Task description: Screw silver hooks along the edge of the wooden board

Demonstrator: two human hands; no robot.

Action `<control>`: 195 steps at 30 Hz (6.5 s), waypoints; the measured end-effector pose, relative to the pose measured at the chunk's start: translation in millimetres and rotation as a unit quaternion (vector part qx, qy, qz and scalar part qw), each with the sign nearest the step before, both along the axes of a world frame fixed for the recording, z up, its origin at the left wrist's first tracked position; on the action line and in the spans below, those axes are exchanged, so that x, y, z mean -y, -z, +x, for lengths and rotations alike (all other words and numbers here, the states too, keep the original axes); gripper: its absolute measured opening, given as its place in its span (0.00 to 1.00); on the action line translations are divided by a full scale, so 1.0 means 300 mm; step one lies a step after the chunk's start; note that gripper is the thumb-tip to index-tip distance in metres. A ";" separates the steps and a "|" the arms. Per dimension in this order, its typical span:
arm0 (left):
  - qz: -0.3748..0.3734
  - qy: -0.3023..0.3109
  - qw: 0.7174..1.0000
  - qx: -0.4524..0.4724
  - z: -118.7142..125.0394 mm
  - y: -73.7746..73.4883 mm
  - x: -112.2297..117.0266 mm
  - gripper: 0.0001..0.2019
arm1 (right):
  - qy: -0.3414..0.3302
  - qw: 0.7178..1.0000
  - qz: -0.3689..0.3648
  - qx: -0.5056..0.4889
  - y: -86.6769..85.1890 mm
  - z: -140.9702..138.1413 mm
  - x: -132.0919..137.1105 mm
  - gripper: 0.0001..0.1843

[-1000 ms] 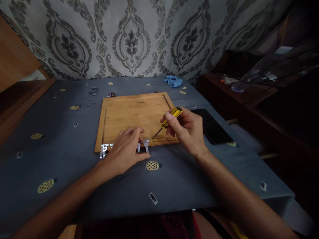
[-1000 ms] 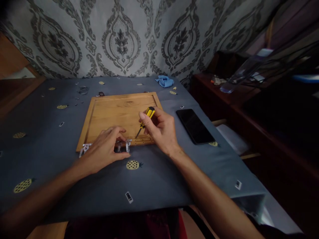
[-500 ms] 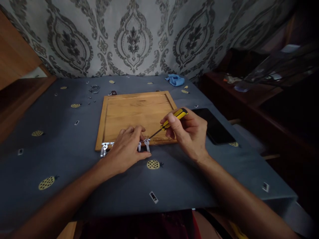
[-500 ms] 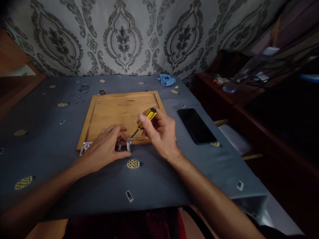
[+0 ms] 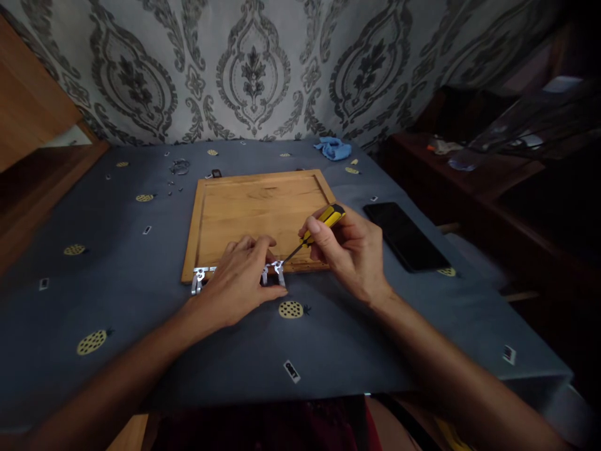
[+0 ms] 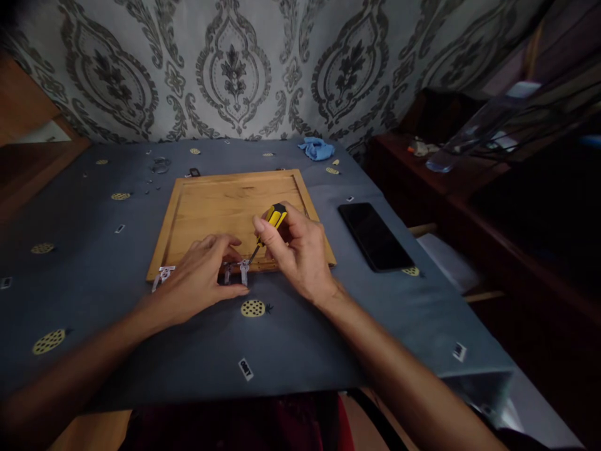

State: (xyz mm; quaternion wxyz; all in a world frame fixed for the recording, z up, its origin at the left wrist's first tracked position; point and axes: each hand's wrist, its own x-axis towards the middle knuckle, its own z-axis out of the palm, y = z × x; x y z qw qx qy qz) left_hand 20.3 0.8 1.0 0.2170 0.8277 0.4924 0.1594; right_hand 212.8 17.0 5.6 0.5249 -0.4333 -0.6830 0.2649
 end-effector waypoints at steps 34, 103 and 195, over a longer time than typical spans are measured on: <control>0.002 0.015 0.999 -0.039 -0.058 -0.031 -0.001 0.34 | 0.004 0.999 0.025 0.032 -0.002 0.011 0.009 0.17; 0.016 0.005 0.998 -0.063 -0.054 -0.046 0.002 0.32 | 0.003 0.998 0.039 0.055 -0.014 0.008 0.018 0.16; 0.024 0.023 0.998 -0.050 -0.028 -0.034 0.014 0.34 | -0.001 0.996 0.058 0.061 -0.019 0.011 0.021 0.16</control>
